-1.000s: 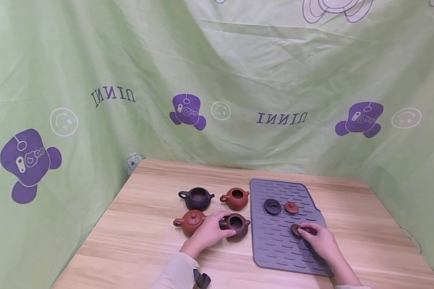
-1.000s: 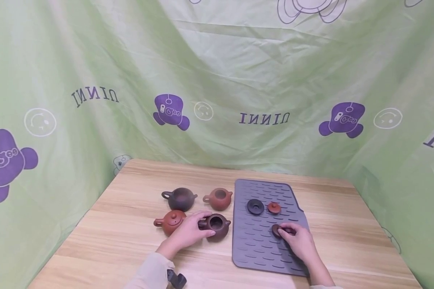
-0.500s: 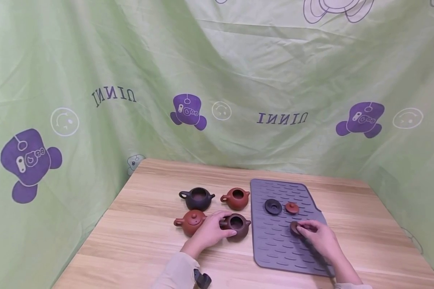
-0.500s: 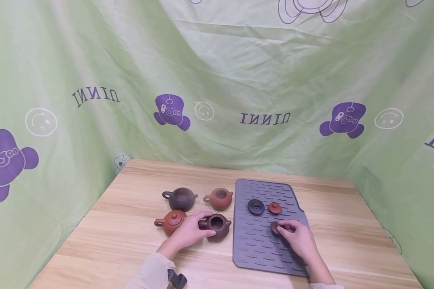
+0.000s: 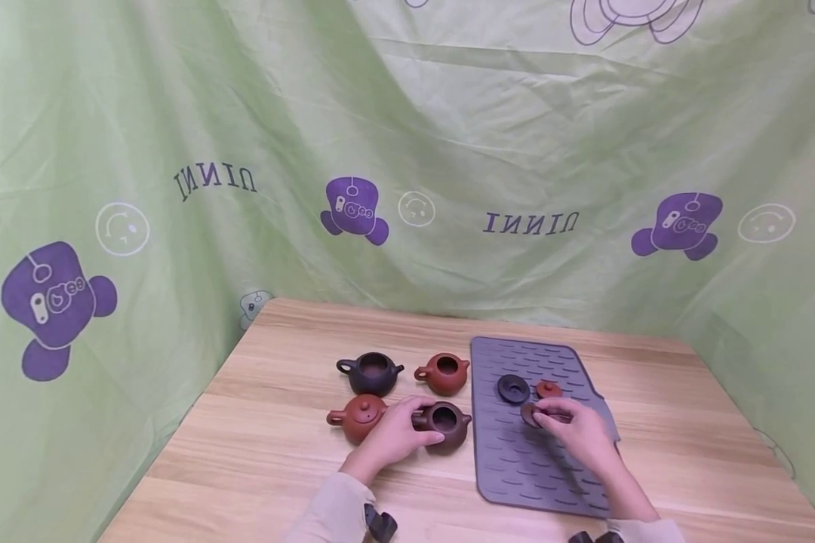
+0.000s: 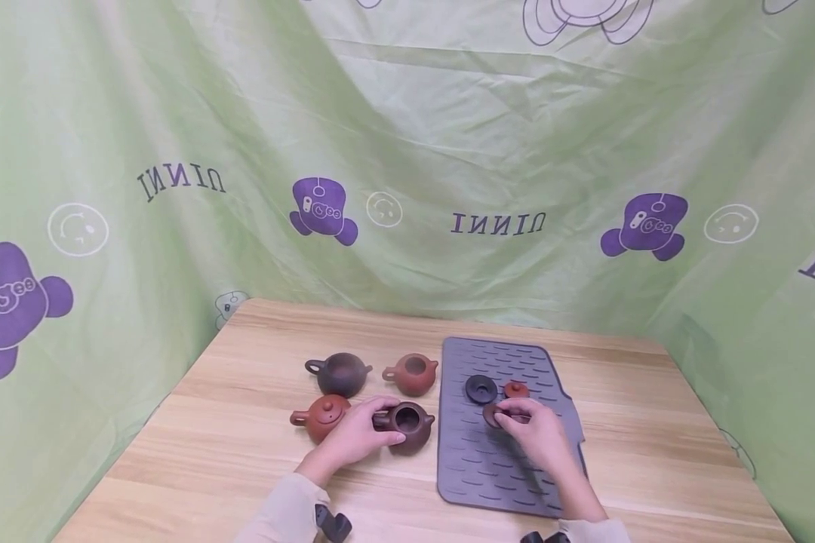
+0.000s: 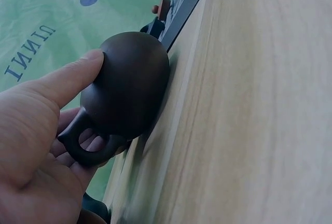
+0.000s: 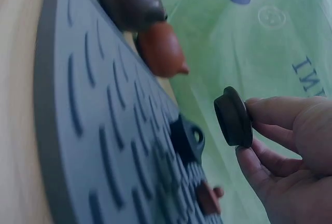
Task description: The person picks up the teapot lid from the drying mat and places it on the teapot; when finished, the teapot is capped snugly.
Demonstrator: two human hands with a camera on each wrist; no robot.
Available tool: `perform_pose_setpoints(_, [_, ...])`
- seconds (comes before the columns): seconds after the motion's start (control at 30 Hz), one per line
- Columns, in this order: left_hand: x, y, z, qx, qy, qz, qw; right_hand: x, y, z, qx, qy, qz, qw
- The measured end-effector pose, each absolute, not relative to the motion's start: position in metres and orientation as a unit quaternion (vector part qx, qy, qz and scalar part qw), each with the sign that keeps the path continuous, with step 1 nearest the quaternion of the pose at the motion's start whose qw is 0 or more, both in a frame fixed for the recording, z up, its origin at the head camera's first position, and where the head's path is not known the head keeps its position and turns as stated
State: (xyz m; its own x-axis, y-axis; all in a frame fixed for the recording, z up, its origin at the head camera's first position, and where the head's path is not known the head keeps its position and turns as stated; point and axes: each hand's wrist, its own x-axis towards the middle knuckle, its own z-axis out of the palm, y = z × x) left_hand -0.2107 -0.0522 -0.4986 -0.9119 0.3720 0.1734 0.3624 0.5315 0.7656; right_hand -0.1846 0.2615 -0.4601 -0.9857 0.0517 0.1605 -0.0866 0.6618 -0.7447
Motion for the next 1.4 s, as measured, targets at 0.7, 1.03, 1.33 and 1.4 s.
perform_pose_setpoints(0.7, [-0.212, -0.053, -0.496, 0.204, 0.878, 0.433, 0.017, -0.202, 0.183, -0.452, 0.112, -0.862, 0.49, 0.061])
perform_pose_setpoints(1.03, [-0.211, -0.053, -0.495, 0.207, 0.88, 0.428, 0.022, -0.205, 0.161, -0.457, 0.132, -0.868, 0.475, 0.056])
perform_pose_setpoints(1.33, [-0.21, -0.053, -0.494, 0.213, 0.882, 0.419, 0.016, -0.206, 0.146, -0.465, 0.144, -0.872, 0.464, 0.052])
perform_pose_setpoints(1.4, [-0.21, -0.053, -0.495, 0.212, 0.882, 0.42, 0.016, -0.206, 0.145, -0.468, 0.151, -0.874, 0.458, 0.057])
